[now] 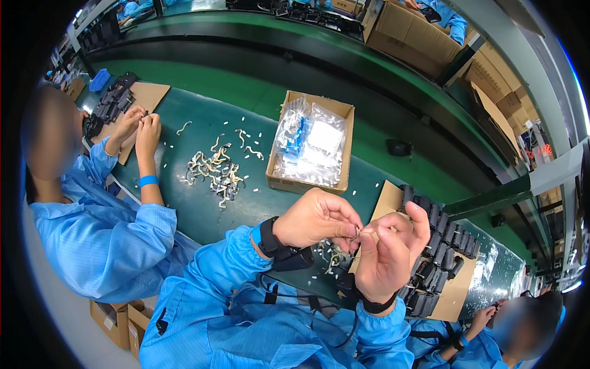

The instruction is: The recorder is assembling small electronic components on a factory assembly line.

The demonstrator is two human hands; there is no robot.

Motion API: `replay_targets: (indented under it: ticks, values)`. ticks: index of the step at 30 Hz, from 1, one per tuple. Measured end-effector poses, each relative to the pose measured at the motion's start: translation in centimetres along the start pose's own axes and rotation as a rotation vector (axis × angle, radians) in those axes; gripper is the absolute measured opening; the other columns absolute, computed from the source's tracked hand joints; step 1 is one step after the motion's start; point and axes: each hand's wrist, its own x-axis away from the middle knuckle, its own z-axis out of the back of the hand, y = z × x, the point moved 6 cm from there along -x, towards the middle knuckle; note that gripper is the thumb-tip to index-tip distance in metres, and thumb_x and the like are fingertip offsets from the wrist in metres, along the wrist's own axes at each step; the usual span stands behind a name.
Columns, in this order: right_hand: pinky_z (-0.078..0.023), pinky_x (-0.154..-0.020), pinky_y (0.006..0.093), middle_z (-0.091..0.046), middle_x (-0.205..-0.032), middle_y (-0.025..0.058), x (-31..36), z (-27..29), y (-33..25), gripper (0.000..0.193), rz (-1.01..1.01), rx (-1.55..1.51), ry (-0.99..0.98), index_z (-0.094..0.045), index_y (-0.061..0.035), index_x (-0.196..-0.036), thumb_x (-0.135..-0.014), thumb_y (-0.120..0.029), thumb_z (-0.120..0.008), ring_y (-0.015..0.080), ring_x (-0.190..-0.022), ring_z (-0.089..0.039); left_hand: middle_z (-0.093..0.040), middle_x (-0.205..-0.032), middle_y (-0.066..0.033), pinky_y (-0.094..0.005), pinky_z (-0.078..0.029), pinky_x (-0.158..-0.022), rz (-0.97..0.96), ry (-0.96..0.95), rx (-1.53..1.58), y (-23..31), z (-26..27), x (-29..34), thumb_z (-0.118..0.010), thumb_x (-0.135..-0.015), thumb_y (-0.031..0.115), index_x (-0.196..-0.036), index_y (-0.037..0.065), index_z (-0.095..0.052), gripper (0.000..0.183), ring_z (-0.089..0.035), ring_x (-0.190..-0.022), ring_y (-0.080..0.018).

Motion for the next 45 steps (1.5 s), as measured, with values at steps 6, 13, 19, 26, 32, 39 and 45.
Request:
replay_targets:
  ticks: [6,13,19,26,32,39,45]
  values:
    - [-0.06,-0.082,0.032,-0.038,-0.152,0.0229,0.7,1.2,1.1,0.048,-0.19,-0.012,-0.081,-0.062,-0.0089,-0.129,-0.089,0.016,-0.07,0.0247,-0.107,-0.061,-0.076,-0.094,-0.0147,-0.0321,-0.066,-0.074,0.057,-0.04,-0.095,0.6,0.3,0.3,-0.071,-0.099,0.004,-0.109,-0.006,-0.071,0.015,-0.077,-0.081,-0.0206]
    - [-0.054,-0.078,0.0305,-0.036,-0.154,0.0135,0.8,-0.3,0.1,0.059,-0.099,0.157,-0.449,-0.076,-0.0142,-0.129,-0.078,0.016,-0.079,0.0198,-0.099,-0.061,-0.076,-0.09,-0.0139,-0.0311,-0.066,-0.074,0.056,-0.064,-0.4,1.0,0.0,0.3,-0.071,-0.099,0.004,-0.106,-0.006,-0.073,0.013,-0.077,-0.08,-0.0192]
    - [-0.06,-0.079,0.0326,-0.033,-0.156,0.0166,0.5,0.8,0.4,0.05,-0.045,-0.055,-0.229,-0.077,-0.0104,-0.122,-0.079,0.015,-0.08,0.024,-0.103,-0.063,-0.076,-0.089,-0.0138,-0.0315,-0.066,-0.073,0.052,-0.039,-0.235,1.5,-0.1,0.5,-0.071,-0.099,0.003,-0.107,-0.007,-0.073,0.013,-0.077,-0.079,-0.0189]
    - [-0.065,-0.076,0.0324,-0.029,-0.158,0.0214,0.1,0.7,0.3,0.053,-0.07,0.171,-0.307,-0.07,-0.0133,-0.123,-0.082,0.02,-0.073,0.0281,-0.109,-0.063,-0.077,-0.09,-0.0132,-0.0301,-0.065,-0.072,0.165,-0.04,-0.31,1.7,0.2,0.5,-0.071,-0.098,0.004,-0.105,-0.006,-0.074,0.013,-0.076,-0.079,-0.0178]
    - [-0.06,-0.078,0.0352,-0.031,-0.156,0.0148,-0.2,-0.2,-0.6,0.048,0.012,0.156,-0.43,-0.073,-0.0077,-0.126,-0.081,0.007,-0.085,0.0263,-0.102,-0.064,-0.077,-0.09,-0.0125,-0.0294,-0.065,-0.073,0.105,-0.09,-0.462,1.9,0.1,0.4,-0.072,-0.098,0.006,-0.104,-0.006,-0.074,0.013,-0.076,-0.079,-0.0172]
    - [-0.057,-0.073,0.0319,-0.028,-0.16,0.0189,-0.3,0.4,0.8,0.053,-0.339,-0.194,-0.148,-0.068,-0.0044,-0.131,-0.082,0.015,-0.077,0.0211,-0.1,-0.064,-0.076,-0.091,-0.0145,-0.0321,-0.066,-0.071,0.043,-0.044,-0.243,2.2,-0.1,0.8,-0.071,-0.098,0.0,-0.104,-0.006,-0.073,0.009,-0.077,-0.079,-0.0197]
    - [-0.06,-0.088,0.0294,-0.034,-0.155,0.0157,-3.7,-1.2,3.7,0.056,-0.35,-0.069,-0.026,-0.057,0.0005,-0.139,-0.087,0.018,-0.065,0.0157,-0.102,-0.064,-0.075,-0.09,-0.0231,-0.0363,-0.065,-0.064,-0.111,0.023,-0.005,2.6,0.9,1.0,-0.073,-0.095,-0.001,-0.098,-0.008,-0.072,0.008,-0.076,-0.075,-0.0277]
